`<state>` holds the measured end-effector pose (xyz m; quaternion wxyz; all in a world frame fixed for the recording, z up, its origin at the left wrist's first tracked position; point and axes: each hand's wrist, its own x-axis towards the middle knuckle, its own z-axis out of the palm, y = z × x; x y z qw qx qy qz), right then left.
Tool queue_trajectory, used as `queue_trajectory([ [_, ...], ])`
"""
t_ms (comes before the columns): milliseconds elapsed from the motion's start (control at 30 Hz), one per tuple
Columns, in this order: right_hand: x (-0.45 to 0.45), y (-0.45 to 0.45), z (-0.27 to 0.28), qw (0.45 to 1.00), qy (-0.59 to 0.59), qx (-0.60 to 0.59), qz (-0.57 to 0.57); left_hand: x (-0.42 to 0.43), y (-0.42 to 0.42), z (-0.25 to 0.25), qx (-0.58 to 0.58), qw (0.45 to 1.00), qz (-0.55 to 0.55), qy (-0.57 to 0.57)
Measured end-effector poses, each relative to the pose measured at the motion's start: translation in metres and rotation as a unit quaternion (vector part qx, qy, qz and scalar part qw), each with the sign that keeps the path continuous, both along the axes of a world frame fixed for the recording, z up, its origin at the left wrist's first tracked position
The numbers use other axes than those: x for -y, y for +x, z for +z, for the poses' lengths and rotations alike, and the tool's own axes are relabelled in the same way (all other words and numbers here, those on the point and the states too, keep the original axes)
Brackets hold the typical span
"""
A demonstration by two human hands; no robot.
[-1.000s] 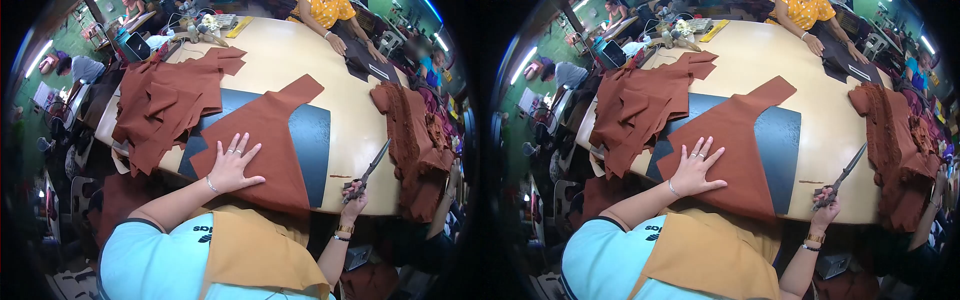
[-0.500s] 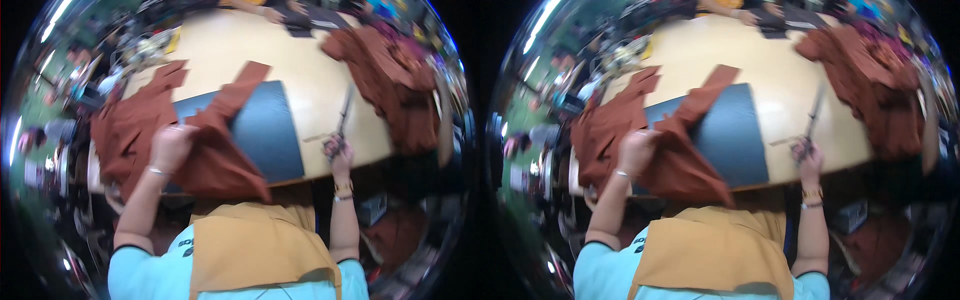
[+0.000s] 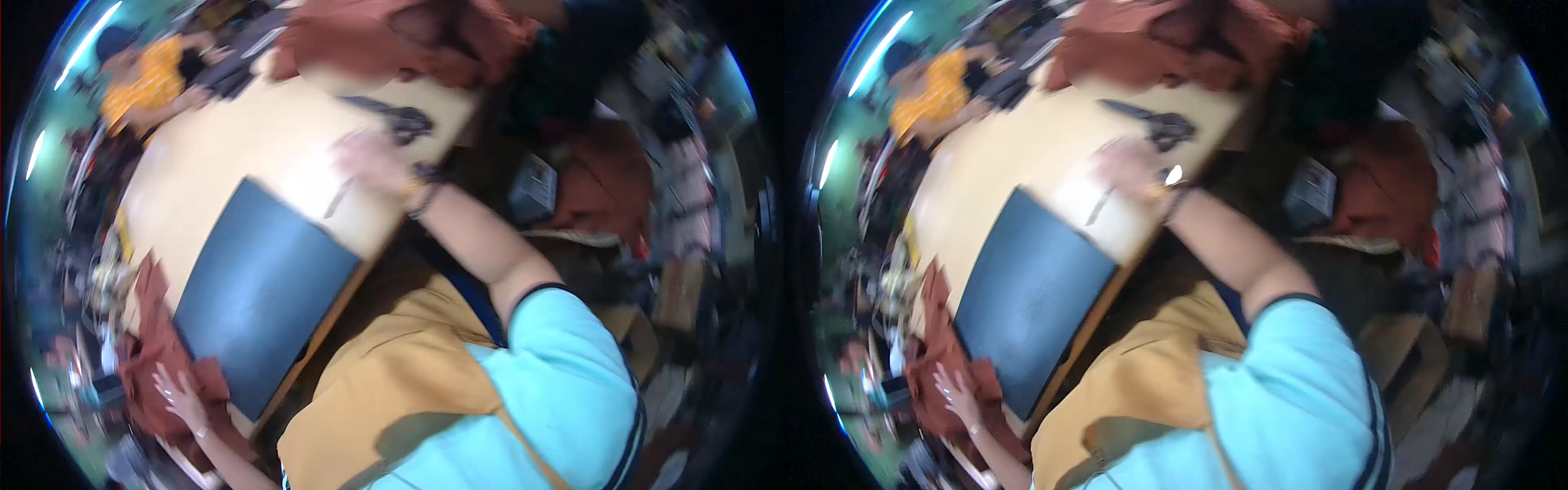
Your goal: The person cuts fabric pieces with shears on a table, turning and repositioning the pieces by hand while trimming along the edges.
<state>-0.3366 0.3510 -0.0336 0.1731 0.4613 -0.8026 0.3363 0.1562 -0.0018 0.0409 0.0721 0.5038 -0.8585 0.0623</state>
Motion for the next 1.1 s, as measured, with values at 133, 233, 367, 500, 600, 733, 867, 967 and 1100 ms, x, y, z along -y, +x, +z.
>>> queue_trajectory([
  [133,0.000,0.096,0.001,0.979,0.170,0.029,0.108,-0.029,-0.028,-0.040,0.082,0.987,-0.113,0.085],
  [233,-0.039,0.110,-0.002,0.981,0.123,0.021,0.150,0.003,-0.013,-0.038,0.044,0.991,-0.057,0.114],
  [367,-0.128,0.118,0.022,0.968,0.139,0.053,0.202,0.025,0.021,-0.025,0.117,0.987,-0.004,0.110],
  [500,-0.264,0.061,0.004,0.975,0.173,0.030,-0.137,0.035,0.040,-0.041,0.006,0.998,0.014,0.060],
  [600,-0.405,0.036,-0.015,0.731,0.469,0.079,-0.489,0.008,0.017,-0.038,-0.056,0.997,-0.042,0.022],
  [733,-0.499,0.038,-0.011,0.583,0.534,0.120,-0.600,-0.052,-0.039,-0.025,-0.057,0.987,-0.152,0.019],
  [867,-0.501,0.033,0.021,0.649,0.442,0.091,-0.613,-0.095,-0.080,-0.032,-0.064,0.959,-0.263,0.086],
  [967,-0.491,0.025,0.040,0.703,0.107,0.145,-0.689,-0.128,-0.104,-0.037,-0.069,0.946,-0.264,0.178],
  [1100,-0.467,-0.022,0.025,0.689,-0.442,0.081,-0.569,-0.137,-0.113,-0.038,-0.032,0.954,-0.253,0.156],
])
